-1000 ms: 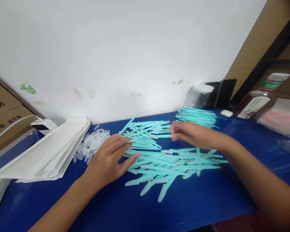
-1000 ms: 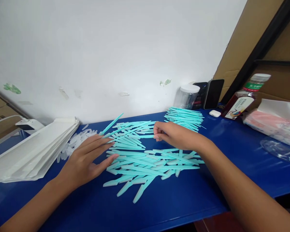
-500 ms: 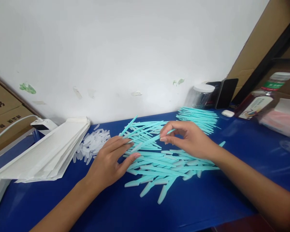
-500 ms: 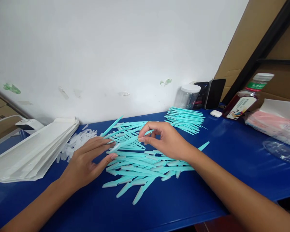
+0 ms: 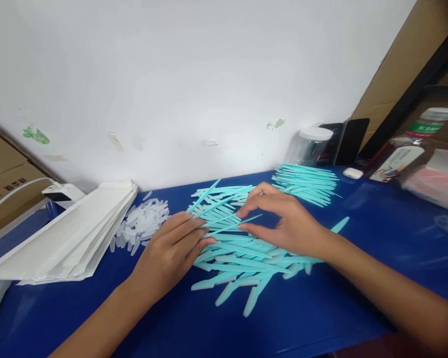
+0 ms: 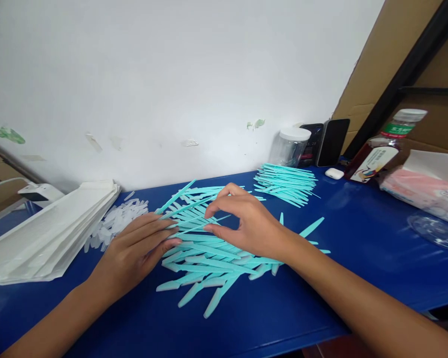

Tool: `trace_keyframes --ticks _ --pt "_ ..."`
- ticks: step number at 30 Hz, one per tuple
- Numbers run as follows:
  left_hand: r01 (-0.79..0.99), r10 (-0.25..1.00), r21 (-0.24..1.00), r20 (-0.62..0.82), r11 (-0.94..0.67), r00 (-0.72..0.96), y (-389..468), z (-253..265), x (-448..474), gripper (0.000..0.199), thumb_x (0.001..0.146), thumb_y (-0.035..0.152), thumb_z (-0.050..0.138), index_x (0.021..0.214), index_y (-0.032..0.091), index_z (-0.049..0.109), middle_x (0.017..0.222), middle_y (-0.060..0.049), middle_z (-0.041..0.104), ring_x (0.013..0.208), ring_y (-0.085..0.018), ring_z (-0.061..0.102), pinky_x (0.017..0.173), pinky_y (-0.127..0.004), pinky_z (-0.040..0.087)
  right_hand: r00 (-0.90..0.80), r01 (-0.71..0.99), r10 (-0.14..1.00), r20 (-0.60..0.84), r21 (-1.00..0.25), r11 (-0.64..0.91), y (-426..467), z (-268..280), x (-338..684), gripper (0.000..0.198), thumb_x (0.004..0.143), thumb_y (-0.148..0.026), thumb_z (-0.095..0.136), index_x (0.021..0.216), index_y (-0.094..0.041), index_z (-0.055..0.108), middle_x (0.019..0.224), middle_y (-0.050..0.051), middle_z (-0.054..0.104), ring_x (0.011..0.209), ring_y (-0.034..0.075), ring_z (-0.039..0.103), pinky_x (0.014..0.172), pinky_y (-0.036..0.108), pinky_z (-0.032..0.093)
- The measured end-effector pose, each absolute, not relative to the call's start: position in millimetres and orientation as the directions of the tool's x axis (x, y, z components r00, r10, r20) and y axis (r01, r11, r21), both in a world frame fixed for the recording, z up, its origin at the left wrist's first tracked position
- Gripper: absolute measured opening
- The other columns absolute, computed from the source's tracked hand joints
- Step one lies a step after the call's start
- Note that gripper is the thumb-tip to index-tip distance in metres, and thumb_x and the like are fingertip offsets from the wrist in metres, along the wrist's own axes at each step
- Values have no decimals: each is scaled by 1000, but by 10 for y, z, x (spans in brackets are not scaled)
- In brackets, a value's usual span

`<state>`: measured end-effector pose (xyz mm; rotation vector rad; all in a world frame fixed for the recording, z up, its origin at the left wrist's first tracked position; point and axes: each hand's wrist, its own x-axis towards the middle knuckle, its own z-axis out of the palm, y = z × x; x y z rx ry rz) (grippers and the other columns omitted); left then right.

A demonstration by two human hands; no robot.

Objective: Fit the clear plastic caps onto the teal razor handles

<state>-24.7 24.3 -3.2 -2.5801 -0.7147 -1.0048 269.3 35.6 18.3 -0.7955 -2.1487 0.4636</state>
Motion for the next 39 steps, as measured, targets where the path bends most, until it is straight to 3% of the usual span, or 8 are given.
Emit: trace_keyframes --ticks 2,6,11,15,21,27,31,39 --pt "537 324 -113 688 -836 649 239 -17 -240 15 98 16 75 112 12 72 108 -9 80 102 -22 75 105 -45 59 -534 433 611 585 -432 791 347 192 2685 26 95 -34 80 117 -23 76 116 9 76 120 28 61 99 47 56" --pt "532 293 -161 687 -831 665 213 0 -212 16 98 16 75 113 11 72 110 -10 80 104 -23 76 104 -45 60 -634 467 523 570 -257 846 345 161 2651 15 102 -33 71 109 -24 81 138 10 71 139 32 51 111 54 49" --pt "529 278 -185 683 -828 675 182 -17 -186 20 97 15 77 115 10 71 111 -11 80 105 -24 75 107 -48 60 -677 520 527 514 -173 837 373 40 2615 20 107 -27 63 113 -22 81 127 8 78 127 28 64 102 47 56" --pt "526 285 -182 672 -831 683 186 -35 -177 20 97 15 77 115 11 70 110 -10 79 104 -24 75 104 -50 61 -776 490 433 459 6 871 398 -31 2620 19 106 -17 62 112 -21 80 127 6 79 125 28 65 102 46 55" --pt "534 301 -183 658 -825 690 240 17 -247 18 98 15 75 115 12 69 106 -10 79 102 -24 75 101 -49 61 -767 538 399 502 166 827 446 33 2714 26 103 -7 59 114 -17 79 125 8 81 120 28 71 96 46 57" --pt "605 319 -218 688 -766 652 383 89 -447 24 95 16 79 117 16 69 108 -8 80 100 -24 76 100 -47 61 -657 693 551 514 124 711 759 210 3242 28 102 -10 59 102 -21 85 114 7 84 119 31 72 97 45 57" --pt "592 321 -211 677 -778 663 371 61 -429 22 96 18 78 116 16 69 107 -8 80 99 -24 75 99 -47 61 -348 916 773 531 18 400 968 286 3676 21 101 -21 67 109 -19 86 114 12 83 106 28 74 92 38 57" --pt "500 261 -172 687 -849 678 215 41 -240 16 99 17 74 115 14 69 103 -10 79 97 -24 75 94 -46 64 -59 996 843 535 -25 85 1135 207 4195 24 100 -23 70 112 -11 86 104 21 80 107 32 67 84 39 48"
